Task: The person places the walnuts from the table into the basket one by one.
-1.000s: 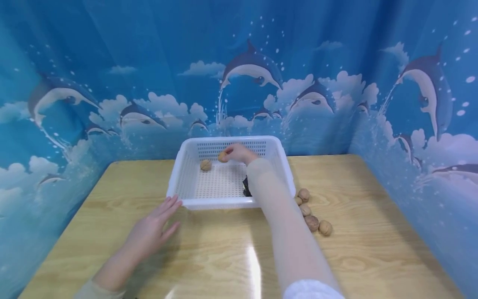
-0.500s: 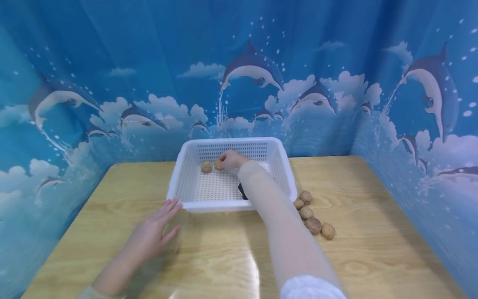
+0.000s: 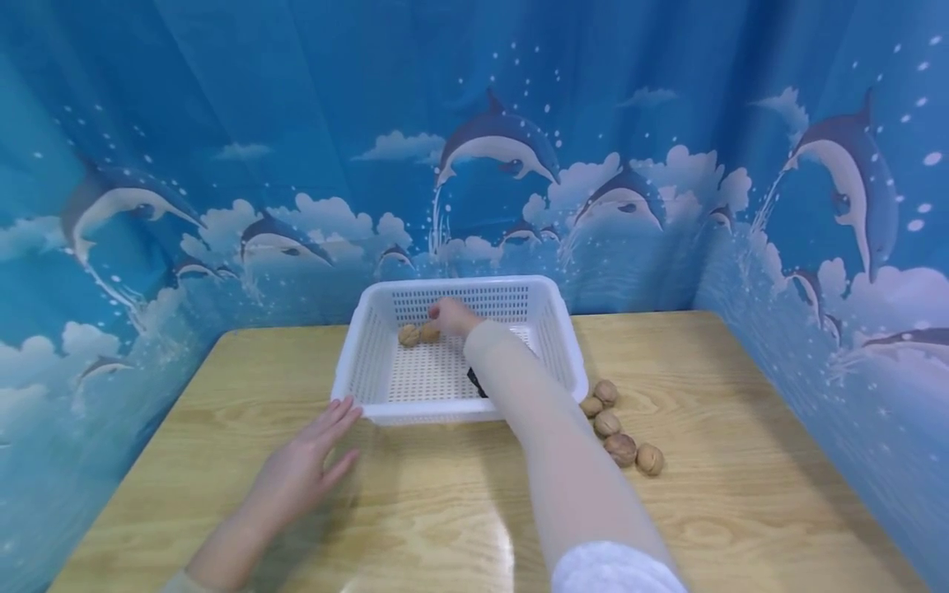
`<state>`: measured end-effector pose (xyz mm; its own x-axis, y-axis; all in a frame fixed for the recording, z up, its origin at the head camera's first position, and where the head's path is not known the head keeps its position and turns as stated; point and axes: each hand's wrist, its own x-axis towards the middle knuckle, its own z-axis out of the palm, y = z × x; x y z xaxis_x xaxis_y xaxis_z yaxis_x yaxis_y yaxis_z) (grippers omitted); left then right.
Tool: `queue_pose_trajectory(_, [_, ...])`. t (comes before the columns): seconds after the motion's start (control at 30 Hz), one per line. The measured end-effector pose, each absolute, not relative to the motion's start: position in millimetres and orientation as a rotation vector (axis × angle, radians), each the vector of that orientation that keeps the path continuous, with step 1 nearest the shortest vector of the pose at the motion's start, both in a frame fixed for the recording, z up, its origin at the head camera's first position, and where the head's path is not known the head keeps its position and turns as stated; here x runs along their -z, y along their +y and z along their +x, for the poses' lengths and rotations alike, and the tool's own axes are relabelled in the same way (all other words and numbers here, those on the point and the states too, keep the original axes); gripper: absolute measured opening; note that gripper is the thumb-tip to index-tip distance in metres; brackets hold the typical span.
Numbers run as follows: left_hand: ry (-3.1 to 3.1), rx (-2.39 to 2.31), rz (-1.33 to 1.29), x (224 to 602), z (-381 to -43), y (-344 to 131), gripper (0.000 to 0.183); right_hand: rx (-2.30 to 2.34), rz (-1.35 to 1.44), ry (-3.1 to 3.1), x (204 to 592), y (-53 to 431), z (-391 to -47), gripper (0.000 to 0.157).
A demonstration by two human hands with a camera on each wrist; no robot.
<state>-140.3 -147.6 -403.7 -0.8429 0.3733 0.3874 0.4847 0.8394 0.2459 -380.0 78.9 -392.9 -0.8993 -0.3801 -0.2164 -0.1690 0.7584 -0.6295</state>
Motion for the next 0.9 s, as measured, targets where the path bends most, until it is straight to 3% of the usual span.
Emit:
queue_pose_trajectory(0.3, [-2.682,0.52,-0.649,401.7,-138.7,-144.7,0.056,1.15,-0.446,2.539,344.4,121.6,-377.7,0.046])
queue_pose_trajectory(0.53, [-2.732,0.534,-0.643,400.3,-138.9,-144.0,0.057,1.229,-0.48,2.511,304.2,152.3,-355.9,0.05])
queue_pose_trajectory(0.9, [-2.741,0.536,-0.634,399.8,-137.7,-146.3,0.055,1.239,-0.551,2.465,304.4,192.2,-316.1,0.046])
